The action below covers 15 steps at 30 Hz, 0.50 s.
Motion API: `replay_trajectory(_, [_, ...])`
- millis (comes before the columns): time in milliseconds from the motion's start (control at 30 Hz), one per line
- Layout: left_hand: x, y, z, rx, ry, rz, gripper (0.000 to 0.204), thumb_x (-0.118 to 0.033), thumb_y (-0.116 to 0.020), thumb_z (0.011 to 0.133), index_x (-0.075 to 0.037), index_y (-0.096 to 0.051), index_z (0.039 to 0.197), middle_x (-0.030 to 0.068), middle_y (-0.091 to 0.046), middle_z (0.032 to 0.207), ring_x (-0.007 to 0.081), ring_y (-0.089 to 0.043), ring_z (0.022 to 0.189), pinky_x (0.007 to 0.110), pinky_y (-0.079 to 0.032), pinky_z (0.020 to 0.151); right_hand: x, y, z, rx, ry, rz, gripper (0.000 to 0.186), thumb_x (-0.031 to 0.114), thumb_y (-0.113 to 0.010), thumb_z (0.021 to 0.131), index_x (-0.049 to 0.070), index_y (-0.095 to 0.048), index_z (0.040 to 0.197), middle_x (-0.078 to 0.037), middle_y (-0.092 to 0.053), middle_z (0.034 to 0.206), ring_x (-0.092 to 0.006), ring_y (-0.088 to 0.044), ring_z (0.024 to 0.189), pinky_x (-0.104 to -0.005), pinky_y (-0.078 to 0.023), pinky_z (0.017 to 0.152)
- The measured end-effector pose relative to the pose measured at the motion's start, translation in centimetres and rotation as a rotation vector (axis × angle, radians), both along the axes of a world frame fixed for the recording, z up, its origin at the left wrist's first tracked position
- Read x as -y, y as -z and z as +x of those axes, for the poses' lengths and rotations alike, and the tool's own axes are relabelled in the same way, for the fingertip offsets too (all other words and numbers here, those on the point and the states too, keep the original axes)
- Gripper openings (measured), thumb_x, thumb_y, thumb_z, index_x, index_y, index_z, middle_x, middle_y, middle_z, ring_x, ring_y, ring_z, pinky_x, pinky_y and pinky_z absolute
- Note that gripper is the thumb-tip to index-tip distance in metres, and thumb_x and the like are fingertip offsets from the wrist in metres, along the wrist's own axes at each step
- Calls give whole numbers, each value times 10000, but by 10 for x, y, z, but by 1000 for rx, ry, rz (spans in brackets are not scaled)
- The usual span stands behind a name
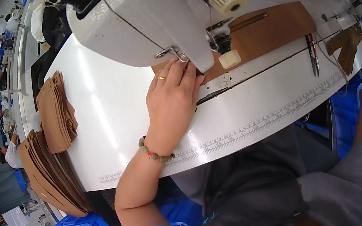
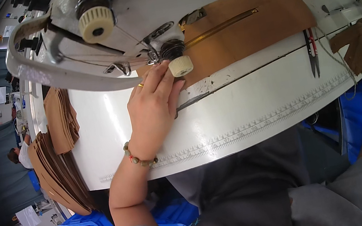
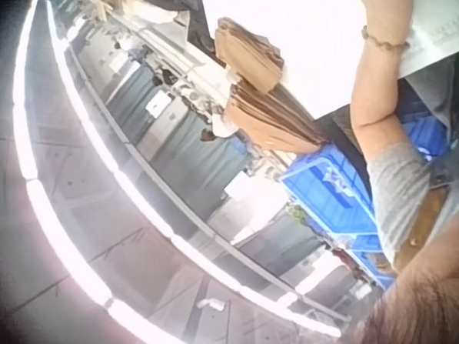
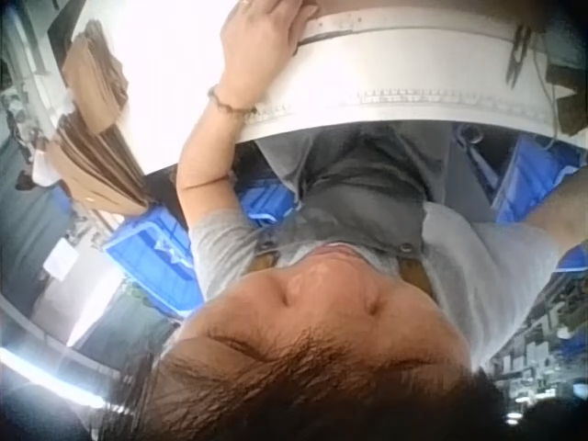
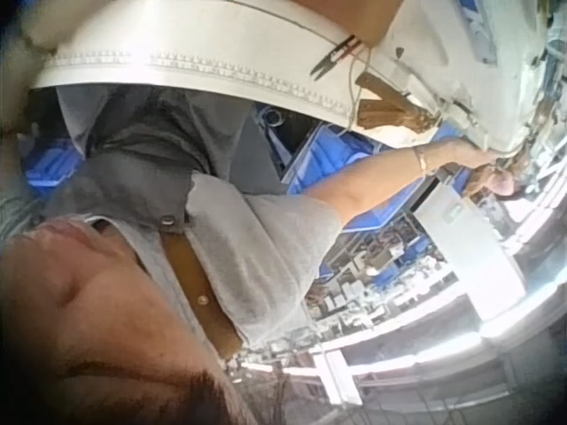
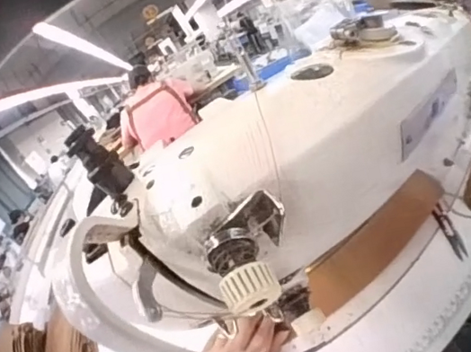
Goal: The recorder is sewing a zipper into a leather panel using an industrial sewing machine.
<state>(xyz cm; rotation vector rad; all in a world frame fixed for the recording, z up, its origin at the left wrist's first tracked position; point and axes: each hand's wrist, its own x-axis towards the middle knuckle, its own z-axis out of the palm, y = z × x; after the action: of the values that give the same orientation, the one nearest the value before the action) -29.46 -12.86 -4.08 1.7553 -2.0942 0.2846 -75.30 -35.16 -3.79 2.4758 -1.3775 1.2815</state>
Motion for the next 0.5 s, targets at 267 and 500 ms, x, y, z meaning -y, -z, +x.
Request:
replay_trajectory(267, [1,-1,0,-2,15,-2,258,-173,-793,902,-34,-765,1118,80,-732,1201,274,-722,1041,370,-592,850,18,8,-28,87,61,-11,309,225,-555,1022,-29,-721,1081,-127,-726,1144,-264,-699,1070,-400,-552,986])
replay_trajectory(500, [-2,-1,-1,-2,-24,36,225,-181,-791,907,-51,-773,1089,78,-722,1210,284,-719,1042,363,-591,849,53,9,-60,221,150,-19,312,187,-515,1057,-45,-721,1097,-140,-730,1156,-266,-700,1088,-394,-548,988])
